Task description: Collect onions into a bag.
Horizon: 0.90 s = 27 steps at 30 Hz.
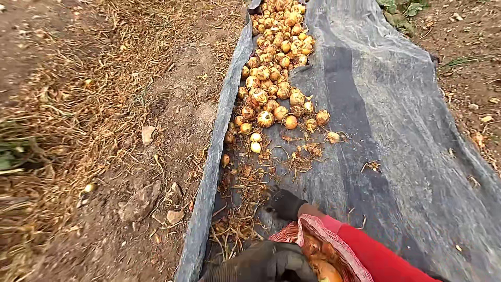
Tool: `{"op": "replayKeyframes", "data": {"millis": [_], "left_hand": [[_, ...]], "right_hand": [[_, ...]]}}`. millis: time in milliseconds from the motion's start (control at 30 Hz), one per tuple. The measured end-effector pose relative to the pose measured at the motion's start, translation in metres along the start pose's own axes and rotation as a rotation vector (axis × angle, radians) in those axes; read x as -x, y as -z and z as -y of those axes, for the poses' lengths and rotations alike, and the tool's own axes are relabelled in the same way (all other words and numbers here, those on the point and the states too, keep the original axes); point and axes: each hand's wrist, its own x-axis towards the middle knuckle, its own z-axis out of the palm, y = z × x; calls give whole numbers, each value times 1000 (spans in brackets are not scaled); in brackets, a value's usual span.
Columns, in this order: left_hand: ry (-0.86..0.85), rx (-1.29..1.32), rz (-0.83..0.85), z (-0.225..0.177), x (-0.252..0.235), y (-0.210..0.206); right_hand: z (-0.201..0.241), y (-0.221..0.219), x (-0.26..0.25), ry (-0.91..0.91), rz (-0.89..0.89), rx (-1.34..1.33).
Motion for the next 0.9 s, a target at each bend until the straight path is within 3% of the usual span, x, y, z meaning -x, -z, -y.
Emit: {"op": "replayKeyframes", "data": {"millis": [67,133,200,267,333,367,467,600,767,900], "left_hand": [[4,171,-410,35,4,39],[169,-2,-847,85,3,88],[465,-377,-1047,130,-1,142],[573,-619,-1122,154,-7,185],[571,-764,-1103,159,-14,220],[592,-804,-1079,158,-20,237],[632,-851,-1027,154,-41,274],[566,-905,-979,151,-63,305],[539,-889,-945,143,-109,326],[543,-1210,-622,147,-142,340]], "right_hand": [[5,19,-4,-53,11,-87],[-5,36,-7,-232,-137,-254],[-21,50,-16,-414,-403,-356],[-27,75,-29,-516,-697,-421],[-23,102,-44,-518,-892,-363],[-22,115,-54,-517,-878,-282],[-35,122,-94,-451,-683,-37],[-22,91,-104,-302,-605,67],[-21,66,-123,-418,-459,127],[0,89,-108,-511,-248,-46]]}}
